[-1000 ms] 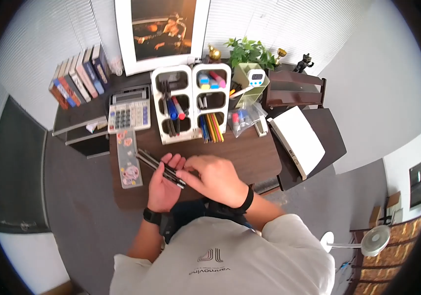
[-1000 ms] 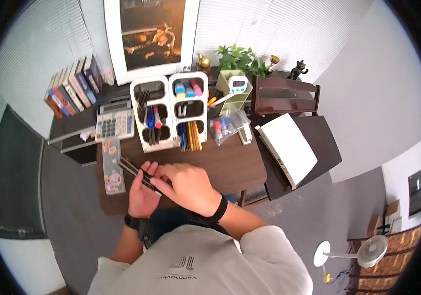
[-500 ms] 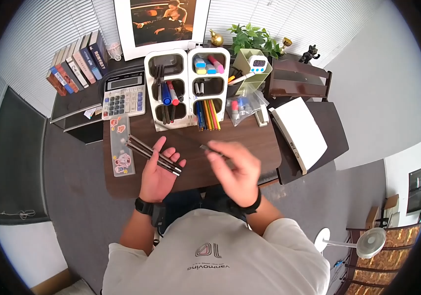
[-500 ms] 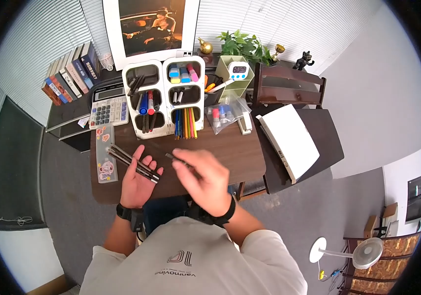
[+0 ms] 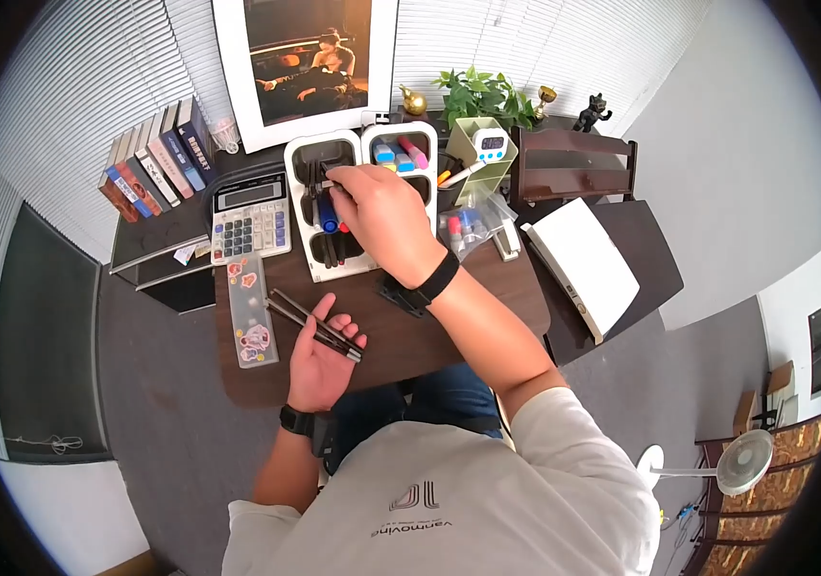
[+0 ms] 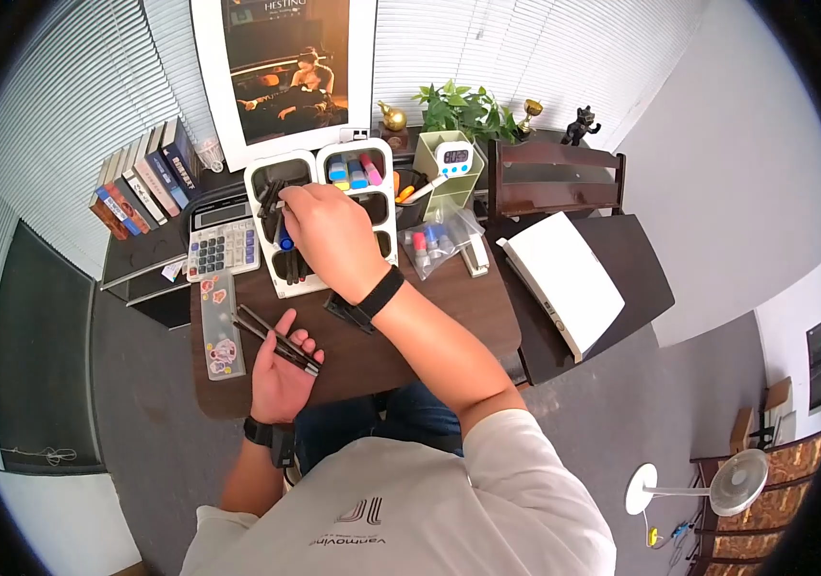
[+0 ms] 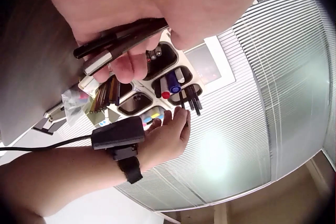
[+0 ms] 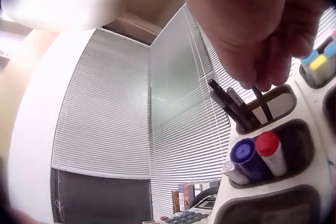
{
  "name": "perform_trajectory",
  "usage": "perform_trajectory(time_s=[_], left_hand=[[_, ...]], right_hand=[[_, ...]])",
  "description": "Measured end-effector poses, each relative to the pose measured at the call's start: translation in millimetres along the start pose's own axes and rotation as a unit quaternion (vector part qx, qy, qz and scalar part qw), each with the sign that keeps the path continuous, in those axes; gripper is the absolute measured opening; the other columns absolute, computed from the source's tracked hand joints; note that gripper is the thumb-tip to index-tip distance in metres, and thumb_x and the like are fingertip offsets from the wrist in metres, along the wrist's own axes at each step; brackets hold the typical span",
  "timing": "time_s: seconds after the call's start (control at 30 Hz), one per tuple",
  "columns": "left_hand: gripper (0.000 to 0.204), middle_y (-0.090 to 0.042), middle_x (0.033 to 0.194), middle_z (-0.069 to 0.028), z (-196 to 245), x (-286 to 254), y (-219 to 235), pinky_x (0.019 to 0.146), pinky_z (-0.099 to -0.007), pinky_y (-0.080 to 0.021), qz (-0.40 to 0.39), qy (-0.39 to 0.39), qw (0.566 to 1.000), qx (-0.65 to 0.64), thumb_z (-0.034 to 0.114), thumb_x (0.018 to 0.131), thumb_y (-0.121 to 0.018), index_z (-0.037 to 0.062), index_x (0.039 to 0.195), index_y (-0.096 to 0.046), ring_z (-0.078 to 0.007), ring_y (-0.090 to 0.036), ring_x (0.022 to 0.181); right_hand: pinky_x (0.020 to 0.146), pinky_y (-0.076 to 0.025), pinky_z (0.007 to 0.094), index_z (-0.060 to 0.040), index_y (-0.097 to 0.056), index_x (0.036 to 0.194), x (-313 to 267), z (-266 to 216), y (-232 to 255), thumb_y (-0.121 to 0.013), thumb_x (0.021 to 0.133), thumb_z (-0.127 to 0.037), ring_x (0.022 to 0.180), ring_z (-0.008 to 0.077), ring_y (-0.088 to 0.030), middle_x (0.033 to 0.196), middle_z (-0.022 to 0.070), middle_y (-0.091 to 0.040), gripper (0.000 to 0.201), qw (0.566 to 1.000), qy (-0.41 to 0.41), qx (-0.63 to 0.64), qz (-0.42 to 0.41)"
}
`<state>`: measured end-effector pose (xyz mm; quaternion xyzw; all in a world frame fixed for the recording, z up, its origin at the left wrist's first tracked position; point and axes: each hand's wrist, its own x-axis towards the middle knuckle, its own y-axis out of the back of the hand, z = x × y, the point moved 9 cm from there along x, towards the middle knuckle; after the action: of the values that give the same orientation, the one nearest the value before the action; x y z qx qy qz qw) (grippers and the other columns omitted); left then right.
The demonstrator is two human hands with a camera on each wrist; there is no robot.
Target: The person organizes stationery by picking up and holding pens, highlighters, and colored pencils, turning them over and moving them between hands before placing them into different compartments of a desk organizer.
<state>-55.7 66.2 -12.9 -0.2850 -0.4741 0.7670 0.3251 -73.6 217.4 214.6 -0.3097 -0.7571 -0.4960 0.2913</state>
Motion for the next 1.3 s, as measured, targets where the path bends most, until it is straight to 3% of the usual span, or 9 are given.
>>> perform_trajectory(time_s=[0.2, 0.33, 0.53, 0.7, 0.77, 0.93, 1.0, 1.1, 1.3], left_hand=[[0.055, -0.063, 0.136, -0.0131, -0.7, 1.1, -2.9, 0.112, -0.0483, -0.045, -0.025, 0.013, 0.999, -0.027, 0.034, 0.113, -0.04, 0.0081, 0.162, -0.036, -0.0265, -0.059, 0.123], [0.052, -0.059, 0.145, -0.0176, -1.7, 1.4, 5.0, 0.118, -0.05, -0.042, -0.006, -0.004, 1.0, -0.004, 0.033, 0.114, -0.037, 0.0064, 0.158, -0.04, -0.0305, -0.057, 0.132], [0.038, -0.056, 0.15, -0.0193, -1.6, 3.3, 14.4, 0.119, -0.0513, -0.041, -0.026, -0.035, 0.999, -0.01, 0.025, 0.115, -0.04, 0.0045, 0.144, -0.05, -0.033, -0.052, 0.141], [0.042, -0.056, 0.151, -0.0181, -4.3, 0.1, 1.3, 0.119, -0.0508, -0.041, -0.022, -0.014, 0.996, 0.086, 0.029, 0.115, -0.042, 0.0045, 0.149, -0.047, -0.0328, -0.052, 0.142], [0.046, -0.058, 0.146, -0.0157, -3.2, -1.6, -3.6, 0.119, -0.0507, -0.042, -0.007, -0.017, 0.995, 0.098, 0.031, 0.115, -0.042, 0.0069, 0.154, -0.044, -0.0307, -0.054, 0.138], [0.048, -0.064, 0.118, -0.0065, 0.7, -1.4, -5.1, 0.107, -0.0452, -0.048, 0.043, -0.022, 0.999, 0.024, 0.037, 0.115, -0.042, 0.0136, 0.157, -0.044, -0.0217, -0.06, 0.112], [0.049, -0.059, 0.099, -0.0019, -1.3, -0.1, -1.5, 0.084, -0.0363, -0.049, -0.013, 0.009, 1.0, -0.02, 0.042, 0.115, -0.039, 0.0141, 0.155, -0.046, -0.016, -0.055, 0.089], [0.049, -0.052, 0.087, 0.0005, 0.5, -1.5, -4.9, 0.067, -0.0315, -0.041, -0.007, 0.026, 0.999, -0.024, 0.045, 0.115, -0.037, 0.0148, 0.151, -0.051, -0.0134, -0.045, 0.074], [0.043, -0.052, 0.086, 0.0009, -2.3, -0.7, -0.9, 0.065, -0.0309, -0.04, -0.061, 0.061, 0.994, -0.071, 0.04, 0.115, -0.038, 0.0166, 0.147, -0.056, -0.0137, -0.045, 0.074]], right_hand=[[0.078, -0.058, 0.0453, -0.0067, -0.073, 0.118, 0.0, 3.2, -13.4, -0.07, 0.095, -0.015, 0.091, 0.0366, -0.071, 0.104, 0.0146, -0.074, 0.025, 0.997, -0.055, 0.013, -0.055], [0.075, -0.058, 0.0431, -0.006, -0.073, 0.114, -28.5, -25.4, 27.3, -0.072, 0.095, -0.018, 0.089, 0.0343, -0.073, 0.101, 0.0141, -0.074, 0.023, 0.998, -0.047, 0.023, -0.031], [0.072, -0.058, 0.043, -0.0056, -0.074, 0.103, -153.6, -26.6, -3.8, -0.075, 0.095, -0.025, 0.082, 0.0347, -0.072, 0.091, 0.0132, -0.074, 0.021, 0.947, -0.185, 0.106, -0.241], [0.073, -0.058, 0.0439, -0.0054, -0.075, 0.102, -183.3, -15.5, -6.1, -0.075, 0.094, -0.022, 0.083, 0.0361, -0.071, 0.094, 0.0148, -0.075, 0.019, 0.95, -0.223, 0.153, -0.159], [0.068, -0.058, 0.0415, -0.0047, -0.074, 0.105, -173.7, -20.1, 14.3, -0.076, 0.094, -0.018, 0.079, 0.0313, -0.072, 0.094, 0.0125, -0.074, 0.017, 0.983, -0.146, 0.087, -0.07], [0.063, -0.053, 0.0246, -0.0023, -0.075, 0.111, -142.5, -16.9, 76.6, -0.079, 0.087, 0.003, 0.07, 0.0121, -0.066, 0.099, 0.0089, -0.074, 0.025, 0.948, -0.196, 0.245, 0.055], [0.063, -0.052, 0.0245, -0.0011, -0.075, 0.11, -116.7, -22.7, 107.6, -0.079, 0.086, 0.006, 0.07, 0.0119, -0.066, 0.097, 0.0092, -0.074, 0.026, 0.956, -0.125, 0.245, 0.107], [0.062, -0.053, 0.0261, -0.0005, -0.073, 0.11, -75.1, -32.2, 126.1, -0.078, 0.086, 0.008, 0.07, 0.0147, -0.066, 0.094, 0.0093, -0.073, 0.026, 0.977, -0.033, 0.164, 0.131], [0.074, -0.058, 0.039, -0.0025, -0.073, 0.112, -18.3, -18.0, 53.8, -0.075, 0.091, -0.001, 0.083, 0.0299, -0.072, 0.095, 0.013, -0.075, 0.022, 0.994, 0.032, 0.068, 0.074]])
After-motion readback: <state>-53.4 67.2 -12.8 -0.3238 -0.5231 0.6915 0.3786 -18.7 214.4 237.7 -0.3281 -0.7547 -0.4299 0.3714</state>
